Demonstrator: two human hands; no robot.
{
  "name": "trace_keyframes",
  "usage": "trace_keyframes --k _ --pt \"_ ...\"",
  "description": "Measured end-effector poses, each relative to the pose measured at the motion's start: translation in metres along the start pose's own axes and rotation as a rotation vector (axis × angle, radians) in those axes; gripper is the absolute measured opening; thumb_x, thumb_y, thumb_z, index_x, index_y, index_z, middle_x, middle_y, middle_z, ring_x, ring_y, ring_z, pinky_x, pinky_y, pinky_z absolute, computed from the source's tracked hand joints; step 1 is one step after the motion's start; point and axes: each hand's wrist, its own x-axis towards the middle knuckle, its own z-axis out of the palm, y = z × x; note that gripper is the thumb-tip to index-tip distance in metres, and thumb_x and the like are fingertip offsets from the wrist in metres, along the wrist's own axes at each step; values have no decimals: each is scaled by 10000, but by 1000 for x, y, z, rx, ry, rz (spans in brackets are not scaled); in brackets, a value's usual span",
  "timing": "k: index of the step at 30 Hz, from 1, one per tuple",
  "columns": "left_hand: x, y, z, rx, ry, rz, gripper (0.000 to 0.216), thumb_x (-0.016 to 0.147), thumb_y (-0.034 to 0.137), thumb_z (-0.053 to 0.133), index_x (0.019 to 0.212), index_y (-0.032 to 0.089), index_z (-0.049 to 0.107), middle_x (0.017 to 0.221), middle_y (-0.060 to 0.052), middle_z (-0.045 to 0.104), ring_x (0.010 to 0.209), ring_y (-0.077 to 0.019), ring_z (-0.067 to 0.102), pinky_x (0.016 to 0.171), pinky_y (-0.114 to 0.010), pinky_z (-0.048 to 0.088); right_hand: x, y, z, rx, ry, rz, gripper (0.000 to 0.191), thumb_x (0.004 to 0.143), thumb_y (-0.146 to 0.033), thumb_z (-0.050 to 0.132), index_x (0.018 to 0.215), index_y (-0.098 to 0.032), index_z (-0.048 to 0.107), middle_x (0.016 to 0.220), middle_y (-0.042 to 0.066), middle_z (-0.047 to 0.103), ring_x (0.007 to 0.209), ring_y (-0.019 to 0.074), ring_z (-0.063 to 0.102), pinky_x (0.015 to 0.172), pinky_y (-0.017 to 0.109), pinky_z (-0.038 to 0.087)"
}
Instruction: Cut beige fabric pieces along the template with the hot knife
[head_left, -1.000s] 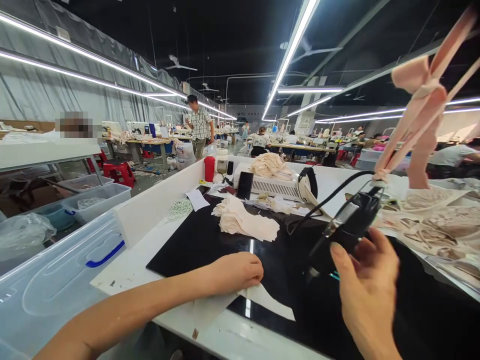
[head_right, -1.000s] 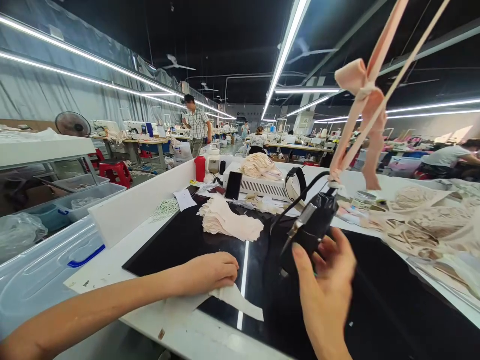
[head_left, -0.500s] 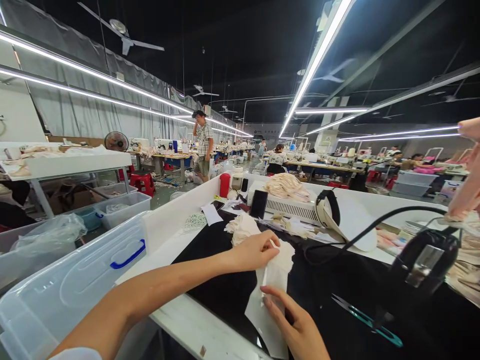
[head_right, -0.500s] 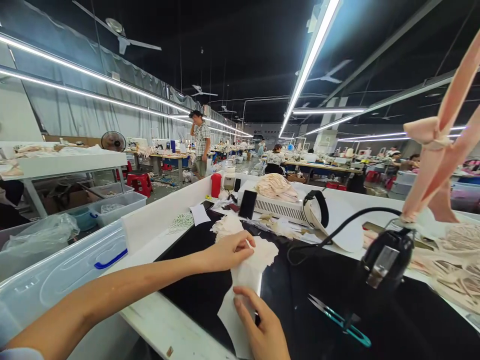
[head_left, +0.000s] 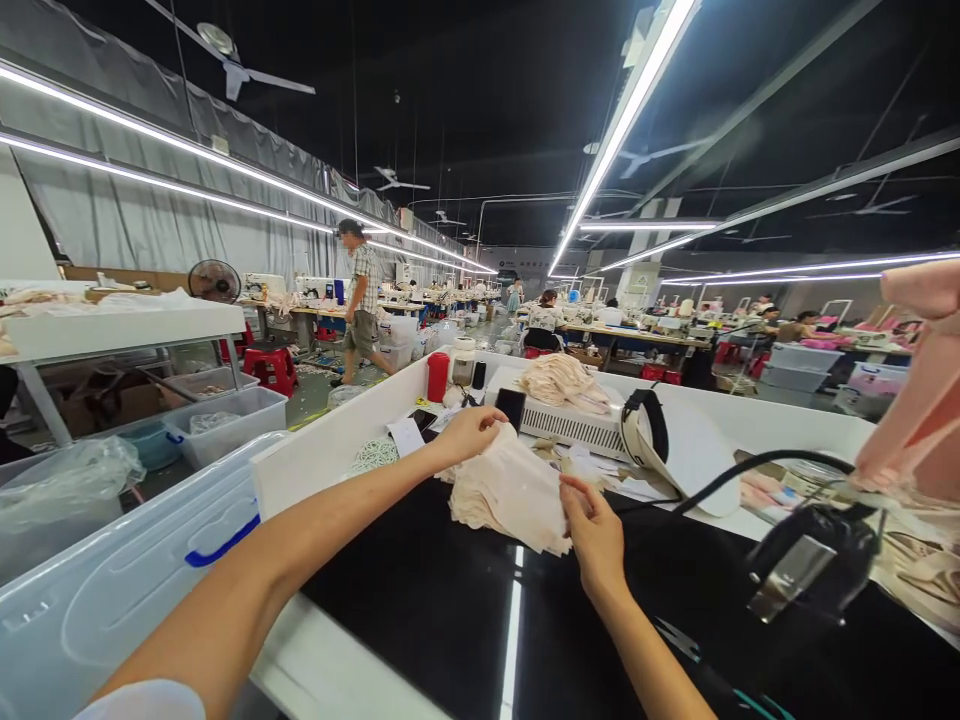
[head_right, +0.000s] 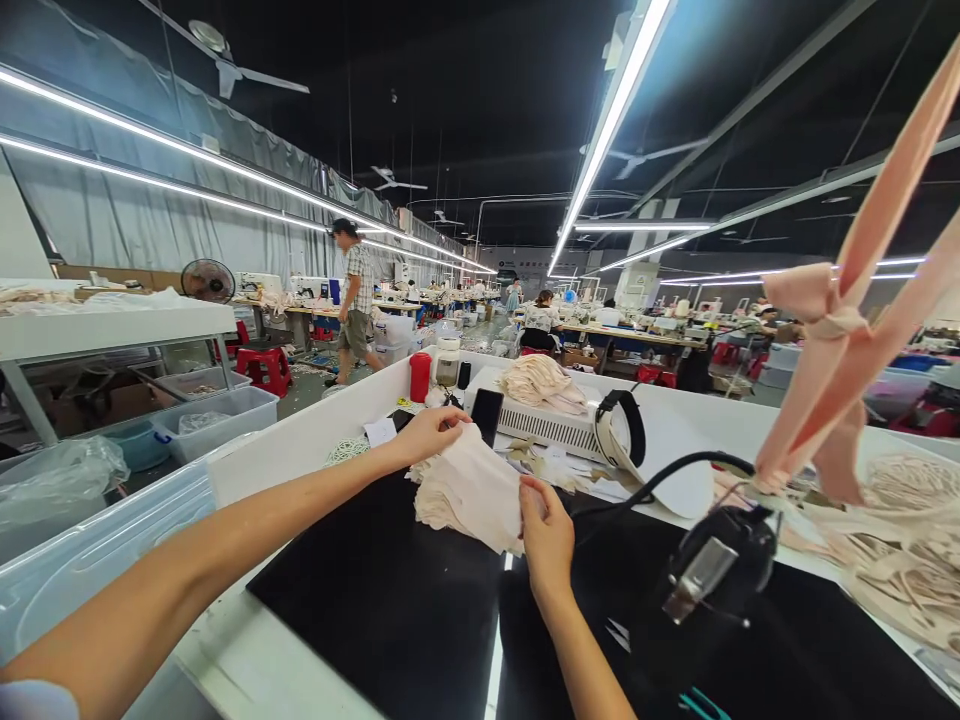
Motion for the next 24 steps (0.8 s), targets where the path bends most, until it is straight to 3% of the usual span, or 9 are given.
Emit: trace_keyframes --k 4,6,10,14,18,21,24 --pt "0 -18 8 38 -7 1 344 880 119 528 1130 174 758 1090 -46 749 964 -203 662 907 -291 502 16 14 8 -106 26 -42 535 855 -581 527 1156 -189 731 529 -49 509 493 178 499 534 291 420" --pt "-5 -29 16 54 -22 -19 358 880 103 521 1144 161 755 1156 -69 743 1018 -219 665 962 -317 501 23 22 12 -174 22 -70 526 863 -578 499 1129 -194 741 545 -31 551 527 194 535 570 301 438" --pt "-19 -45 34 75 -71 -96 364 861 62 528 1126 139 766 1175 -93 744 1057 -232 672 1022 -346 494 33 36 15 -314 -33 -146 470 845 -528 457 1011 -212 763 772 60 730 720 250 653 701 350 493" --pt "-26 -55 42 53 -105 -183 292 919 104 571 1121 178 768 1174 -57 744 1077 -200 670 1037 -326 499 25 40 15 -445 -129 -277 403 810 -488 505 934 -233 791 1002 119 759 969 322 660 906 451 479" --pt "-26 -73 25 22 -102 -323 258 1017 303 626 1229 165 678 1147 -64 710 968 -192 694 894 -379 589 -1 38 18 -533 -78 -413 488 917 -530 442 1103 -226 776 1230 157 695 1170 389 568 1007 557 416" --pt "-30 -96 -3 60 -69 -476 334 1026 384 634 1264 150 630 1189 -90 676 987 -208 691 854 -400 612 -19 39 27 -542 -50 -616 472 1015 -523 390 1109 -234 752 1171 133 712 1085 344 613 975 528 452" --pt "-38 -115 -26 141 -18 -616 359 1016 372 648 1302 158 613 1275 -106 645 1080 -238 672 920 -445 596 -28 41 36 -476 -120 -726 428 1055 -479 392 1090 -213 726 1104 139 722 1009 314 649 910 494 496"
